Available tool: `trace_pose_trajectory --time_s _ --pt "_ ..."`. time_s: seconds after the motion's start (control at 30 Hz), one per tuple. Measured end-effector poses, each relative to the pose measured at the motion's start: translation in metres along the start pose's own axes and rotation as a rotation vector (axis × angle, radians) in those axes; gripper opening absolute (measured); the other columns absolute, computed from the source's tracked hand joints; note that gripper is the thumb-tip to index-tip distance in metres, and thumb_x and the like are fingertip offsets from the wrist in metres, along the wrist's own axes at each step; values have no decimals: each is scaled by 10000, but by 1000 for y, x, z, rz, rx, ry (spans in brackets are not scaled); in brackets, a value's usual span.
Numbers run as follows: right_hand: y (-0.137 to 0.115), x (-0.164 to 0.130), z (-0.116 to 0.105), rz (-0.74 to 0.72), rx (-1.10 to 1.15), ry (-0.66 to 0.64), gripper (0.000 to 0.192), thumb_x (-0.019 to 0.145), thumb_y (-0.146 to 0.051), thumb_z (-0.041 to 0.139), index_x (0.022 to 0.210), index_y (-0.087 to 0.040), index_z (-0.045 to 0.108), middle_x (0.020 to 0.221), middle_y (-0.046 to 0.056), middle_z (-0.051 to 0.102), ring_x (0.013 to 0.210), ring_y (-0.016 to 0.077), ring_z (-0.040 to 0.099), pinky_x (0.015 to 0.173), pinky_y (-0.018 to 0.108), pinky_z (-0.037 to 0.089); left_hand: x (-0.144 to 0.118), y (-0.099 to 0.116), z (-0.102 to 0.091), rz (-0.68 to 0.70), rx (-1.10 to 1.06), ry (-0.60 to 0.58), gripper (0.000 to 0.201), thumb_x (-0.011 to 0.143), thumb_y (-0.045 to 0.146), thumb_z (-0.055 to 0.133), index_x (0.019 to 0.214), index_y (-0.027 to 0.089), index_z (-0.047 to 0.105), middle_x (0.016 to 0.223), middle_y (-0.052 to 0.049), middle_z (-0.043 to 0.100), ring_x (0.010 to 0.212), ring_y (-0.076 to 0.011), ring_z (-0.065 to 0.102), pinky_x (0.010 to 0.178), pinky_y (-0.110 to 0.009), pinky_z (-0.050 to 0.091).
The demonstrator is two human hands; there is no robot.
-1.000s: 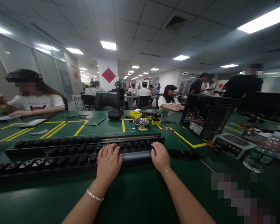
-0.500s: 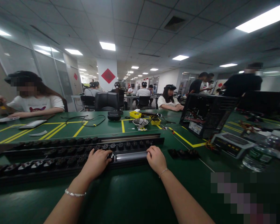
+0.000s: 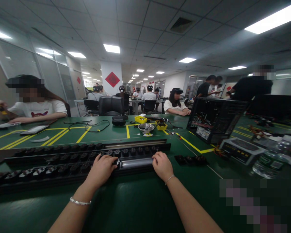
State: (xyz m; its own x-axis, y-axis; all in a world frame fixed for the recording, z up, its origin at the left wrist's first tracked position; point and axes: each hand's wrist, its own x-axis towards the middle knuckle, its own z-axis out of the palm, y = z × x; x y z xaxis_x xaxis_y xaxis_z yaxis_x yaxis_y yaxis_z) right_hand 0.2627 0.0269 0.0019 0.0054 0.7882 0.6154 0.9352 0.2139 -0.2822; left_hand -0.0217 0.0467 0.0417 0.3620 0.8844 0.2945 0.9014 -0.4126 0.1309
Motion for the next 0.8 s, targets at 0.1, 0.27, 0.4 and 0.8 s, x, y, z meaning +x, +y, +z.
trace_pose_trajectory --time_s 0.1,0.27,0.4,0.8 --pt "0 0 -1 5 -1 -4 223 767 -140 442 785 -212 652 892 53 610 878 182 514 798 290 416 0 2 1 8 -7 -6 333 787 278 486 1103 248 587 1068 -41 660 1082 -198 526 1041 -473 229" --pt "-1 0 -1 11 2 -13 220 771 -140 442 787 -205 651 893 53 608 883 181 512 795 287 415 0 8 1 9 -10 20 316 790 280 486 1086 249 594 1061 -38 664 1075 -188 531 1041 -457 237" --pt "-1 0 -1 10 -2 -8 218 775 -145 443 786 -210 651 891 51 608 875 178 515 783 284 417 0 12 3 20 -7 31 319 798 293 476 1091 239 592 1031 -44 672 1054 -188 542 1045 -458 232" --pt "-2 0 -1 4 -9 6 224 768 -138 440 785 -212 650 885 51 610 866 175 520 780 283 423 0 23 9 41 22 59 344 829 322 410 1115 233 578 989 -60 693 957 -183 608 1035 -430 276"
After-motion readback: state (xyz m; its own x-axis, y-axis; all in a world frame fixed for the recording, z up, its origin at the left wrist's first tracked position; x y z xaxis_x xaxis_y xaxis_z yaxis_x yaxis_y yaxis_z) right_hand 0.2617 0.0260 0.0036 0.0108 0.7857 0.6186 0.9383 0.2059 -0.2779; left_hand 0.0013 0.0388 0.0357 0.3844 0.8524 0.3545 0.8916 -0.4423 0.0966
